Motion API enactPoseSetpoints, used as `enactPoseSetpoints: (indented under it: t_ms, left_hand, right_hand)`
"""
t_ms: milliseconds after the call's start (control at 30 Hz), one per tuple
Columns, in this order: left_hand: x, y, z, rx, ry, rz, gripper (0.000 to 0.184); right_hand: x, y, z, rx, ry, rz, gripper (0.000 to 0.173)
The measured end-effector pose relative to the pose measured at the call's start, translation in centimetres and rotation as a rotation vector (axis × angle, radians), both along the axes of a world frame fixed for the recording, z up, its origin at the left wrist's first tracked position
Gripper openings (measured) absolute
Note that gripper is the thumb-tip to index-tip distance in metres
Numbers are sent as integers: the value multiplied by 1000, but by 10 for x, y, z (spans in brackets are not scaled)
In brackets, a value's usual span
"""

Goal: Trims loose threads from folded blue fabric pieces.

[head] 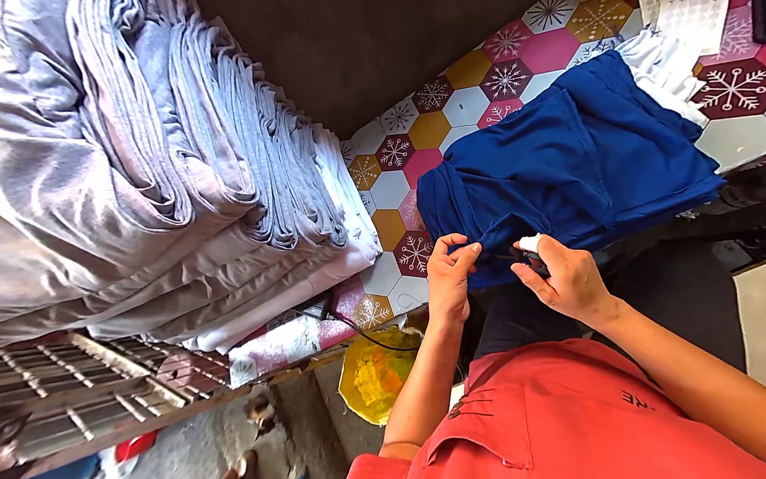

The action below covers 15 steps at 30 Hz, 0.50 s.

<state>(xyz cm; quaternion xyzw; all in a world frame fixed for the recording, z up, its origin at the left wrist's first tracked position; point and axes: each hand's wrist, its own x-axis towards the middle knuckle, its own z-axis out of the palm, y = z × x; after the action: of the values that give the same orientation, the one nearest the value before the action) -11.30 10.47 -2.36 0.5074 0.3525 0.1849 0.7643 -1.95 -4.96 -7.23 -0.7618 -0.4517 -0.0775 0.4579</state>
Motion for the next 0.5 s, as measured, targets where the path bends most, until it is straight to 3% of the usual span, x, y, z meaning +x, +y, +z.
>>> enactPoseSetpoints:
  t_ms: [333, 500]
  left_hand:
    - [-5, -5, 2, 282, 2, -74, 23]
    - [-6, -5, 1, 319, 14, -86, 23]
  right_hand:
    - [0, 11, 5, 75, -42, -43, 32]
    - [0, 11, 5, 94, -75, -30, 30]
